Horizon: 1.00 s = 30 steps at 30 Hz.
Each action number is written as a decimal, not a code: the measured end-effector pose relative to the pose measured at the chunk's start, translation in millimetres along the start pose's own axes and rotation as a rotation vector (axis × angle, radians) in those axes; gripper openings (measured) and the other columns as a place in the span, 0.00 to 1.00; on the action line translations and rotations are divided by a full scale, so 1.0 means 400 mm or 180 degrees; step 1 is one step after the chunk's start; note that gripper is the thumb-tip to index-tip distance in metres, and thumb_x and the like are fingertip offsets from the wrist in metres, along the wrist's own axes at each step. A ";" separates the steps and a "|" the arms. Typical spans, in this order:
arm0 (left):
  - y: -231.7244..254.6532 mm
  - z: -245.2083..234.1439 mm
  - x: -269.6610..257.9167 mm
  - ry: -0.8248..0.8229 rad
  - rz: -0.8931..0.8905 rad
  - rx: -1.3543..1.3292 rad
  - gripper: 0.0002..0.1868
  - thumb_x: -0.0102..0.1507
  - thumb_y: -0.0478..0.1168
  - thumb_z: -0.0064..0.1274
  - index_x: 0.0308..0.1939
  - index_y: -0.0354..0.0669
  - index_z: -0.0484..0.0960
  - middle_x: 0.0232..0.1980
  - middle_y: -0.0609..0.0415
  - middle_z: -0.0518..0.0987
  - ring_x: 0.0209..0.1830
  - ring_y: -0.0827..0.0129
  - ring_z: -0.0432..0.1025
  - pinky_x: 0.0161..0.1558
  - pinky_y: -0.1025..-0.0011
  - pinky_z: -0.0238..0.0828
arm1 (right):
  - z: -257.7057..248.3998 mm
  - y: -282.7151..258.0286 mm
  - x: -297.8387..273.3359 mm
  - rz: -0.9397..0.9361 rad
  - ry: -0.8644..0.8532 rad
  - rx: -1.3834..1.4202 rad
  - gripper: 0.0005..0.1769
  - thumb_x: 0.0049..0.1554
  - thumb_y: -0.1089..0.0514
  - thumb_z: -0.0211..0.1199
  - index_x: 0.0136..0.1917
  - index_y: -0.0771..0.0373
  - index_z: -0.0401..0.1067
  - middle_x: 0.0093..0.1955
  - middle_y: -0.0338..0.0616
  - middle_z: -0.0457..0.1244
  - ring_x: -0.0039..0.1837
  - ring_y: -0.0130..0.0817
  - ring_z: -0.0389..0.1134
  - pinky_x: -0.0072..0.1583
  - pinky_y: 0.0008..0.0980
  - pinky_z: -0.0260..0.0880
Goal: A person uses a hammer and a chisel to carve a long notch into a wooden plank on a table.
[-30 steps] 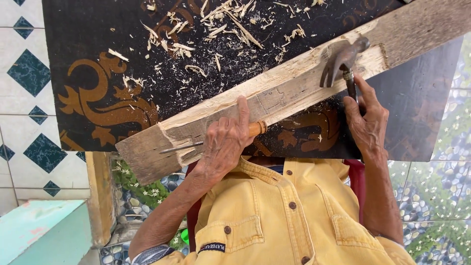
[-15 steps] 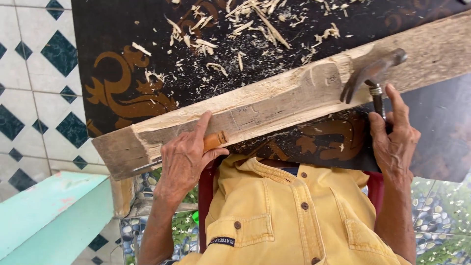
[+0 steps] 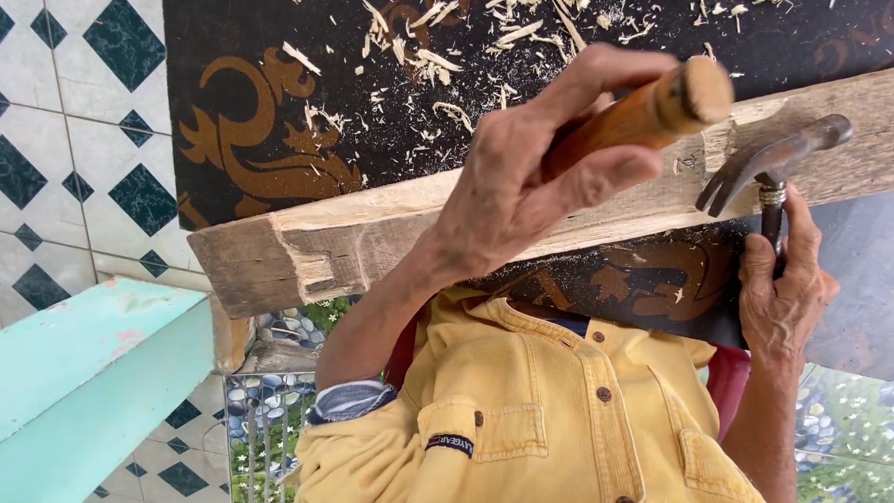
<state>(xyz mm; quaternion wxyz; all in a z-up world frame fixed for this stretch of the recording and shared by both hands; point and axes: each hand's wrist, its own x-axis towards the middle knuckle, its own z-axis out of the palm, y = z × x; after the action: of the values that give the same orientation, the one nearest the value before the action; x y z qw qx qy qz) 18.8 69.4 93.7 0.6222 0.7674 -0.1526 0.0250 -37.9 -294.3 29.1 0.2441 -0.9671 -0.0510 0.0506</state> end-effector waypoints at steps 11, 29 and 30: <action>-0.075 0.076 0.091 0.0115 -0.0436 -0.2341 0.23 0.79 0.50 0.59 0.76 0.60 0.71 0.45 0.54 0.78 0.34 0.69 0.71 0.37 0.72 0.76 | 0.009 0.037 -0.003 -0.0005 0.0001 -0.0030 0.29 0.81 0.51 0.52 0.90 0.60 0.59 0.48 0.50 0.65 0.41 0.43 0.66 0.53 0.41 0.63; -0.062 0.153 0.106 0.0284 -0.0616 -0.2396 0.21 0.78 0.45 0.64 0.73 0.62 0.75 0.43 0.58 0.65 0.37 0.73 0.62 0.41 0.75 0.63 | 0.005 0.028 0.000 0.0039 0.0001 -0.0032 0.30 0.80 0.48 0.52 0.89 0.60 0.60 0.44 0.47 0.61 0.39 0.38 0.60 0.55 0.38 0.61; -0.059 0.154 0.108 0.0273 -0.0590 -0.2263 0.21 0.78 0.45 0.64 0.72 0.64 0.75 0.43 0.58 0.67 0.38 0.74 0.62 0.44 0.75 0.62 | 0.005 0.027 0.001 0.0022 -0.0012 -0.0005 0.30 0.80 0.47 0.51 0.89 0.60 0.60 0.44 0.47 0.62 0.39 0.38 0.63 0.55 0.38 0.61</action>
<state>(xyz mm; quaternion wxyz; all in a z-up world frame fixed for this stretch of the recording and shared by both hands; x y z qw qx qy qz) 56.9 5.6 67.5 0.8555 0.5121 -0.0554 -0.0539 -37.0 -302.8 22.1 0.2431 -0.9673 -0.0482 0.0533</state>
